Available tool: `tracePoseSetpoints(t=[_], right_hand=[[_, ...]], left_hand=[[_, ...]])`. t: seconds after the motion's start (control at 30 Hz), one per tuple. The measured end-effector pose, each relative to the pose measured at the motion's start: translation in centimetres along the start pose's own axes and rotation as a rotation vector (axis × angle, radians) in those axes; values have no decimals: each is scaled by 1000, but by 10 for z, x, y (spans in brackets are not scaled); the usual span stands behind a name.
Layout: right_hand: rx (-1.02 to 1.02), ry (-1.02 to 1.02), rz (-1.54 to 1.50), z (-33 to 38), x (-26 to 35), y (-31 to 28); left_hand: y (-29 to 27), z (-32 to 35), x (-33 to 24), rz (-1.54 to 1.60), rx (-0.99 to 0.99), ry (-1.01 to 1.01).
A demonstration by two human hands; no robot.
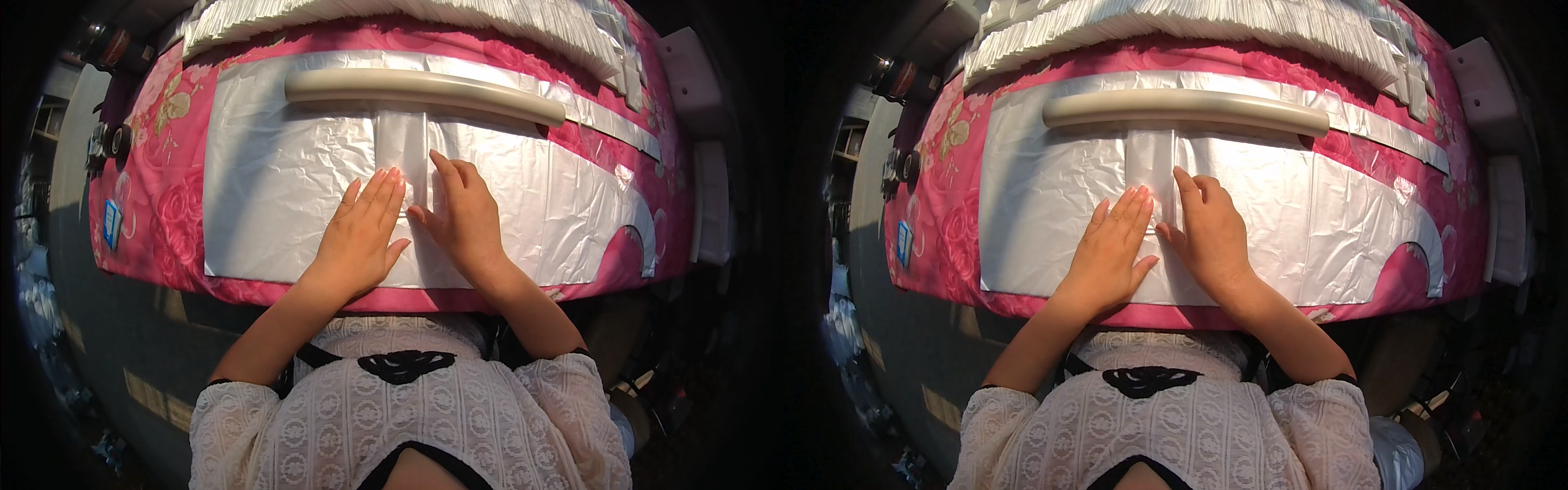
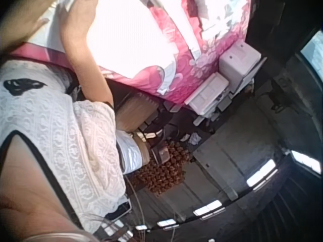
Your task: The person repeatedly unrolls a silver sheet from a roll, folds it into a small rectangle, and places it on a growing stack on a pink tablecloth. The process is repeated multiple times throughout the clip.
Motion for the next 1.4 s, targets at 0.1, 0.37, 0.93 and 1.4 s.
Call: tracePoseSetpoints(t=[0.1, 0.37, 0.93, 1.4], right_hand=[[-92, -559, 257, -11, -10, -10], [181, -622, -43, -43, -40, -14], [187, -532, -165, 28, -25, -8], [551, 330, -361, -32, -10, -14]], left_hand=[[-10, -10, 7, 113, -88, 60], [-8, -24, 13, 117, -194, 98], [-12, 29, 8, 467, -127, 251], [-23, -5, 16, 803, 63, -617]])
Point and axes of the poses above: each hand's wrist, its own z-axis away from the middle knuckle, its own y-axis out of the palm, x = y × z, the point moved 1 cm from there along -z, towards the middle knuckle, and after that the axes turned 6 degrees about -y, right-handed, at the moved point
